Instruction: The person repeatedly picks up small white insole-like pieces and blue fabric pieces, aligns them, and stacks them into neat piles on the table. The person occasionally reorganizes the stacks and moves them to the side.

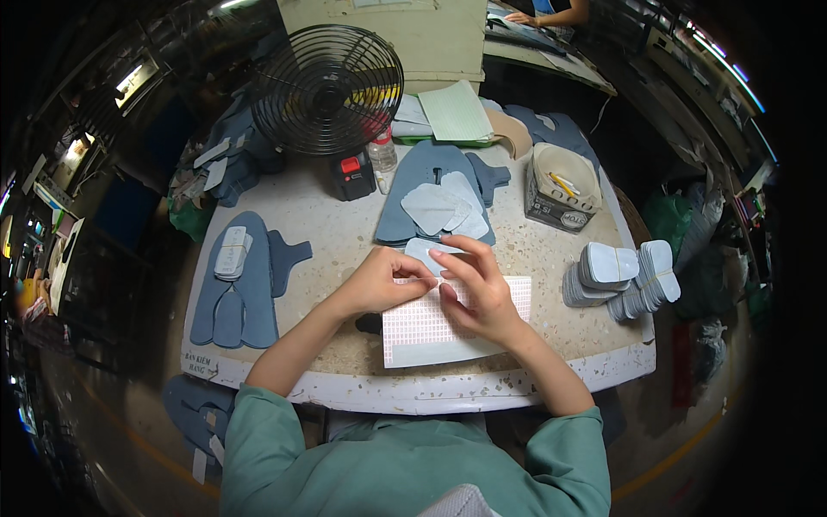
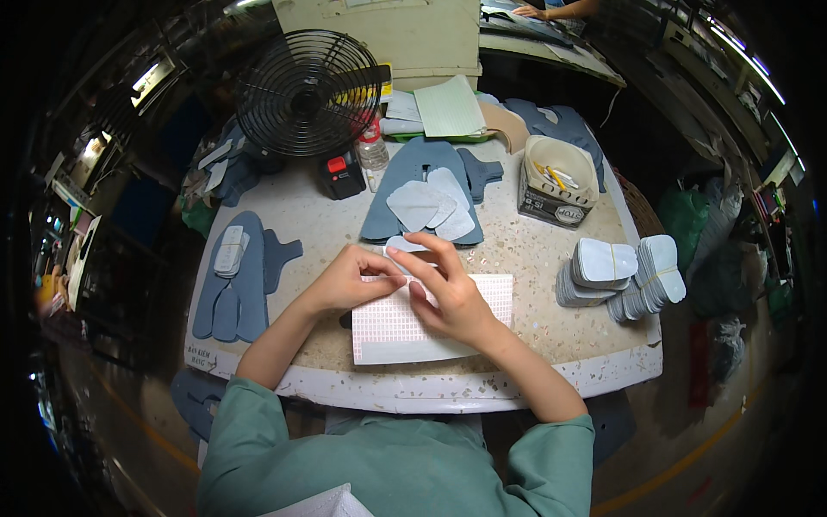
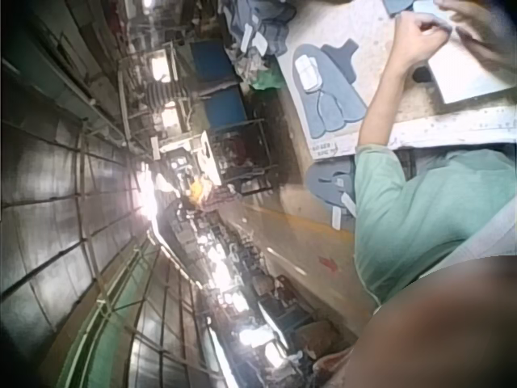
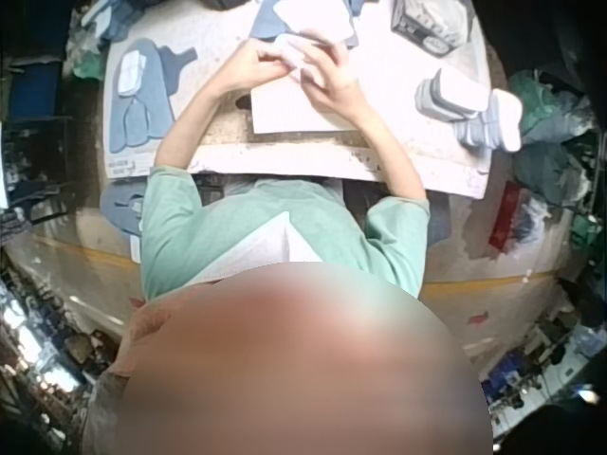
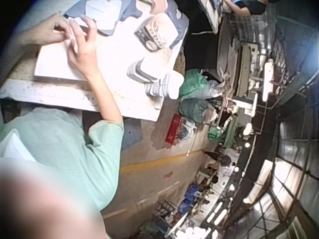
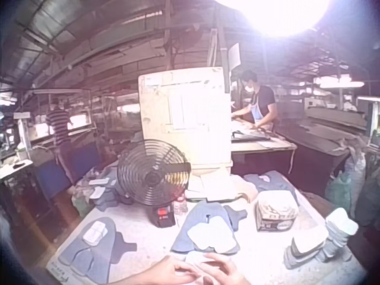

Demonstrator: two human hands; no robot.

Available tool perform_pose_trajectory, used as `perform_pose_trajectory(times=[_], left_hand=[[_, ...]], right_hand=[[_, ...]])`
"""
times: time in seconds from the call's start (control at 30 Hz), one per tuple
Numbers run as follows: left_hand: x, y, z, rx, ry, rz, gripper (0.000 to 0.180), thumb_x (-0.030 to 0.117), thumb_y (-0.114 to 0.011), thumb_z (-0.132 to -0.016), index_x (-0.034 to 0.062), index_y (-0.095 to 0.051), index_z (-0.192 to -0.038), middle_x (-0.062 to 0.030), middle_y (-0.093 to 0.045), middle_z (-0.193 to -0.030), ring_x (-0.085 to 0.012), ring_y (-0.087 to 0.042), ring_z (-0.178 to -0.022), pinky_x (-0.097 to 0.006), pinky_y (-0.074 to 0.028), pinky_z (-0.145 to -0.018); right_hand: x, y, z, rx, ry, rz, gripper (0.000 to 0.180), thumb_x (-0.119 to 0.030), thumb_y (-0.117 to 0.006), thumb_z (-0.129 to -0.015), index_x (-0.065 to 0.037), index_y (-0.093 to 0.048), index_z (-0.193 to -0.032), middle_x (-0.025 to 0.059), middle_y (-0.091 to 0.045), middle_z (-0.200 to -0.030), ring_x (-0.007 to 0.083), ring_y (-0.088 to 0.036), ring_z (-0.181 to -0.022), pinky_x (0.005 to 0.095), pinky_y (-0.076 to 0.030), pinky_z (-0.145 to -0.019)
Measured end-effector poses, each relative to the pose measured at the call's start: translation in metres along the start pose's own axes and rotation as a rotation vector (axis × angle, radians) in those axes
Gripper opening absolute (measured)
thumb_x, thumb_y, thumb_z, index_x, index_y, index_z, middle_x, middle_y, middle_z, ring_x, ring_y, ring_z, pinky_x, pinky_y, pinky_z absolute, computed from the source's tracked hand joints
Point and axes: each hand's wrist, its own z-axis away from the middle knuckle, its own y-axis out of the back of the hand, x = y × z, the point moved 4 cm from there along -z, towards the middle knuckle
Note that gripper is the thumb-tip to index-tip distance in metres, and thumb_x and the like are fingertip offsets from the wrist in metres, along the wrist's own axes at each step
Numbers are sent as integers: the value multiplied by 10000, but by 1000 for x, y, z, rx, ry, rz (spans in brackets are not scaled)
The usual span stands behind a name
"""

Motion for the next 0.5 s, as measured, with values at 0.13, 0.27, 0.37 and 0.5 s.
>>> perform_pose_trajectory(times=[0.13,0.27,0.37,0.5], left_hand=[[-1,0,0,3,47,3,172,114,-668,-826,-15,-739,-914,-70,-718,-785,-83,-634,-734,-241,-504,-710],[-2,-1,0,-35,54,0,172,135,-677,-830,-10,-739,-899,-64,-712,-759,-78,-627,-717,-252,-508,-715],[-6,-5,-1,-79,45,-49,189,166,-682,-834,-7,-738,-887,-64,-703,-736,-77,-620,-699,-270,-516,-728],[-13,-10,-1,-151,28,-211,217,213,-687,-835,7,-735,-882,-56,-681,-706,-78,-608,-678,-287,-524,-746]], right_hand=[[-2,-4,1,-11,-1,26,661,148,-624,-733,-110,-537,-1335,161,-441,-1319,248,-636,-969,314,-585,-778],[8,-3,4,77,-261,-213,655,136,-611,-746,-98,-516,-1350,132,-436,-1299,208,-629,-999,276,-579,-789],[20,2,5,132,-416,-363,639,126,-594,-758,-79,-501,-1356,108,-428,-1285,173,-617,-1007,251,-571,-807],[43,12,4,110,-624,-490,653,123,-594,-785,-62,-440,-1393,103,-423,-1337,160,-569,-1081,245,-543,-831]])
